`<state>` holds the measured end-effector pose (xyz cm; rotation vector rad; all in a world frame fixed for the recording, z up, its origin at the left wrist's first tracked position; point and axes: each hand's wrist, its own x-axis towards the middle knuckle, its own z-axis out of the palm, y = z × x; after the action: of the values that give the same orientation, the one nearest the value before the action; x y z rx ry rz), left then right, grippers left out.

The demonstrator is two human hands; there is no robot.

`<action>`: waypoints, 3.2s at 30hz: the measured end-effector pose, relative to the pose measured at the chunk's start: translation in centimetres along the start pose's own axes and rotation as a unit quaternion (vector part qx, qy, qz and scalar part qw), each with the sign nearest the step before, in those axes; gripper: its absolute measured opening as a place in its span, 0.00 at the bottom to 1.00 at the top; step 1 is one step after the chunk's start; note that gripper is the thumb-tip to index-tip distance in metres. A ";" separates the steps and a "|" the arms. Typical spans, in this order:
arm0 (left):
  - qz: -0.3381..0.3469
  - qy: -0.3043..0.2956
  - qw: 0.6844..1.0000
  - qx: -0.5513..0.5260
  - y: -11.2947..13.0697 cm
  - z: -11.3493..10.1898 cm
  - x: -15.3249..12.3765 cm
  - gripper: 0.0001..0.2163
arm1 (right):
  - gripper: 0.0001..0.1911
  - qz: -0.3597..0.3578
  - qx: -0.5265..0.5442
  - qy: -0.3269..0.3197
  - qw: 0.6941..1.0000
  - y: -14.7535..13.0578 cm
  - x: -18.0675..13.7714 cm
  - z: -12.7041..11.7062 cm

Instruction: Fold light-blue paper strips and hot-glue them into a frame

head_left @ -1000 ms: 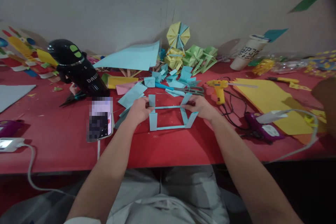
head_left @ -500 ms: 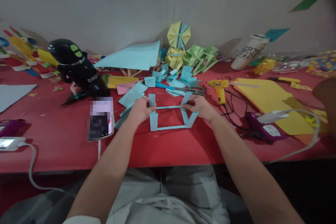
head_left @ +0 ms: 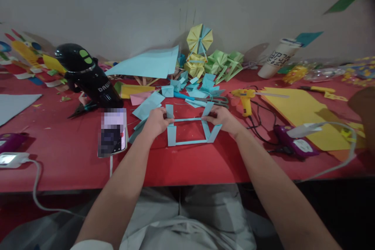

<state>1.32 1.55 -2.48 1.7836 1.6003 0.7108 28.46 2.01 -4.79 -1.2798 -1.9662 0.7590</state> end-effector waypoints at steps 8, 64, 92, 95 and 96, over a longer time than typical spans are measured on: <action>0.046 -0.034 0.998 0.003 -0.4 -0.4 -0.1 0.04 | 0.12 0.018 0.011 0.004 1.000 0.5 -0.1 0.2; 0.111 0.015 0.992 -0.064 -1.1 -0.5 0.0 0.09 | 0.14 -0.002 -0.054 -0.001 0.999 -1.0 3.4 -2.6; 0.076 -0.023 0.988 -0.130 -0.8 -0.1 -0.3 0.08 | 0.10 -0.013 -0.022 -0.155 0.988 -6.1 15.6 -1.9; 0.113 -0.004 0.980 -0.164 -0.3 -0.3 -0.3 0.09 | 0.16 -0.004 0.108 -0.044 0.993 -5.9 12.5 -3.8; 0.116 -0.003 0.977 -0.177 -0.1 -0.4 -0.3 0.10 | 0.19 0.005 0.149 -0.005 0.989 -5.5 11.4 -4.1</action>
<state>0.88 1.31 -2.31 1.7135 1.1814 1.0270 25.25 11.13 4.41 -1.1071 -1.7736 1.0217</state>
